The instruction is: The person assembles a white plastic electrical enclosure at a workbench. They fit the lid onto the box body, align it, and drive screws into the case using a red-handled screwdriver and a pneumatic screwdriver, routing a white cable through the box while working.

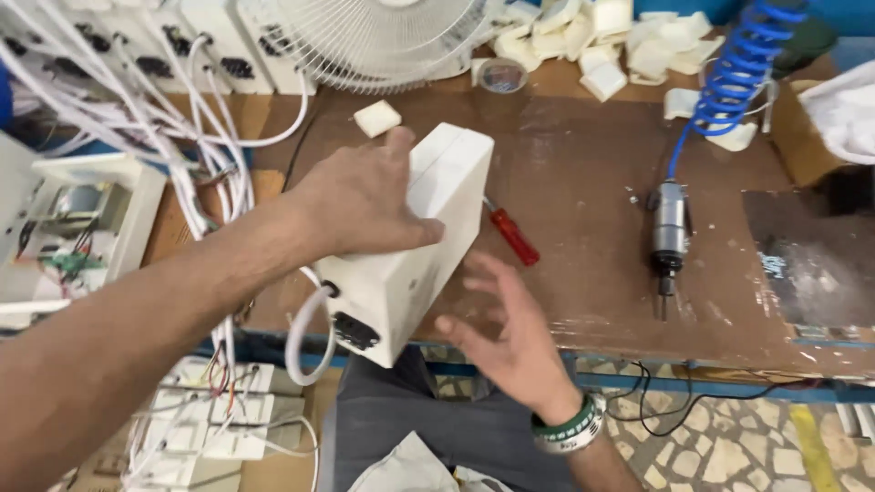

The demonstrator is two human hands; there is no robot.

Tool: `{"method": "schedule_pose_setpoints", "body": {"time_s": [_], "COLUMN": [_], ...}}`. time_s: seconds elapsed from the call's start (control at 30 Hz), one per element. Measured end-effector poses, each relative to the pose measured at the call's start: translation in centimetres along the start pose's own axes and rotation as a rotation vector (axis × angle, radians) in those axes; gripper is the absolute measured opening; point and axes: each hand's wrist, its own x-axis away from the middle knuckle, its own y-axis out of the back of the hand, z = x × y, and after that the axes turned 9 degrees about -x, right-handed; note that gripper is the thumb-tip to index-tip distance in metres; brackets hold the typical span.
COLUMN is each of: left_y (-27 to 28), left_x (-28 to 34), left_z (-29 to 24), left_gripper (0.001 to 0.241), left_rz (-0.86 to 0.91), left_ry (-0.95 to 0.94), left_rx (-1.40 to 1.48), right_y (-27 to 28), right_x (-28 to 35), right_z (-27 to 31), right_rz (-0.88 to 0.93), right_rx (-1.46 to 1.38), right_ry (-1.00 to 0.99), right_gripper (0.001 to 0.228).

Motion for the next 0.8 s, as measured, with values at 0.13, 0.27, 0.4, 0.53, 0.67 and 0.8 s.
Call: {"method": "schedule_pose_setpoints", "body": {"time_s": [0.13,0.27,0.4,0.53,0.67,0.8], "left_y": [-2.0,-5.5,-7.4,-10.0,-17.1,-20.1], "left_x": [1.5,3.5,5.2,8.8,6.4,4.1], "left_z": [-0.4,-0.6,0.4,0.4,3.2,11.9], "left_gripper": [0.096,0.104,0.096,0.066,0.042,0.051], "left_rz": [0.038,-0.086,-0.171,-0.242,-0.14,-0.662], "left_ry": [-0.202,-0.178,-0.204,-0.214,-0.364,-0.14], "left_rx": [-0.076,0.133,0.375,1.131,1.744,0.201], "right_y": [-3.3,-5.9,-4.7,-2.6,-2.8,-2.3], "right_x": [1.2,2.6,2.2,-0.1,-4.8,-6.5], "right_z": [3.1,2.2,2.8,4.4,7.6,7.2], "right_rz": [0.147,-0.026,-0.018,0.069,0.287,0.317], "right_rx": [-0.003,0.191,0.109,0.428,0.735,0.781], "right_ry": [0.202,0.31,0.289,0.121,-0.279,-0.27], "right_gripper": [0.115,0.129,0.119,0.108,0.127,0.116]}}
